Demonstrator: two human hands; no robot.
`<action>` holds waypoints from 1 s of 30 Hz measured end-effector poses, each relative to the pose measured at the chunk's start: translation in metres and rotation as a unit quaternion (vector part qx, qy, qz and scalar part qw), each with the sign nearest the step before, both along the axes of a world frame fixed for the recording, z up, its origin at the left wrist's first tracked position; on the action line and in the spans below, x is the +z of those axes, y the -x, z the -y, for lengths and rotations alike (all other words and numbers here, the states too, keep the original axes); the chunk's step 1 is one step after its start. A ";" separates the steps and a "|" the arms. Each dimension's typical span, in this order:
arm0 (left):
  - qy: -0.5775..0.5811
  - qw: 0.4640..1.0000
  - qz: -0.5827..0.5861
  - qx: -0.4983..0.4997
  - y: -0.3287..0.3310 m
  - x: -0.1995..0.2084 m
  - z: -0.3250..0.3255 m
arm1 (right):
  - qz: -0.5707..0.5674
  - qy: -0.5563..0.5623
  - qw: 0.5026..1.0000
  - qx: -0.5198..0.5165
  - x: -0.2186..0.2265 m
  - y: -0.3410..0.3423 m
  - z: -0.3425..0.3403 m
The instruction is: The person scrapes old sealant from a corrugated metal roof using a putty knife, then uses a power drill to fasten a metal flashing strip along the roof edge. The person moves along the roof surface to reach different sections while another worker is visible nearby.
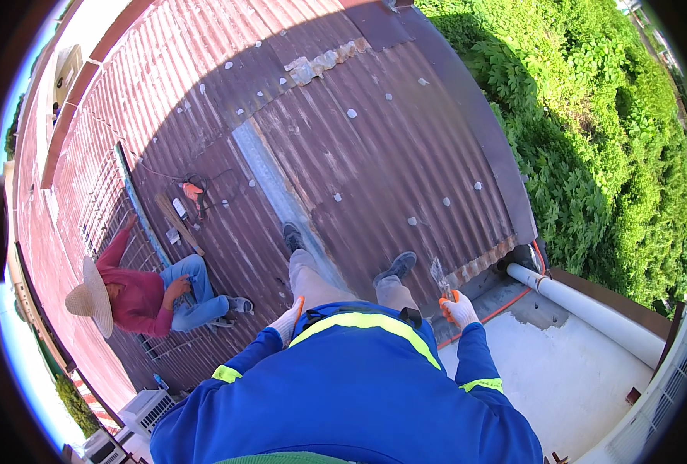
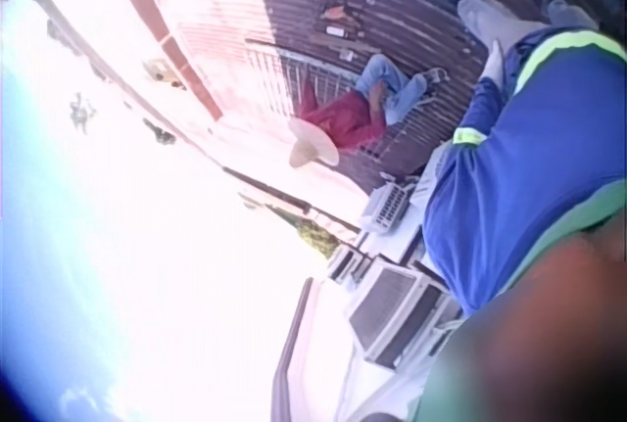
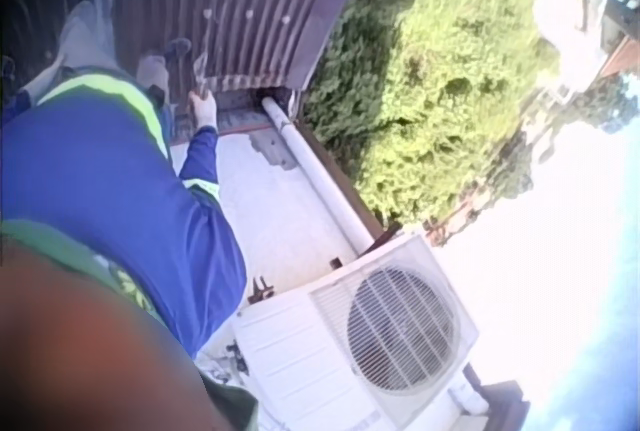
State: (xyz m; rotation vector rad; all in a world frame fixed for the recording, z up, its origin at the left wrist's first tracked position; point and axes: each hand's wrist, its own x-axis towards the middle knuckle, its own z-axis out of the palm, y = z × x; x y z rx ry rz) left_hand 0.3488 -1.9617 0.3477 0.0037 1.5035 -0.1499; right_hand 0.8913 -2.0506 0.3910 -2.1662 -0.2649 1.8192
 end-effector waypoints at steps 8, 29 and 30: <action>-0.042 0.999 -0.010 -0.020 -0.009 0.023 -0.006 | 0.004 0.011 0.999 0.032 0.004 -0.001 -0.007; -0.030 0.999 -0.009 0.033 -0.009 0.019 0.001 | -0.012 0.022 1.000 0.011 0.008 0.004 -0.005; -0.028 0.999 -0.022 0.035 -0.012 0.024 0.000 | -0.014 0.011 1.000 0.021 0.009 0.004 -0.005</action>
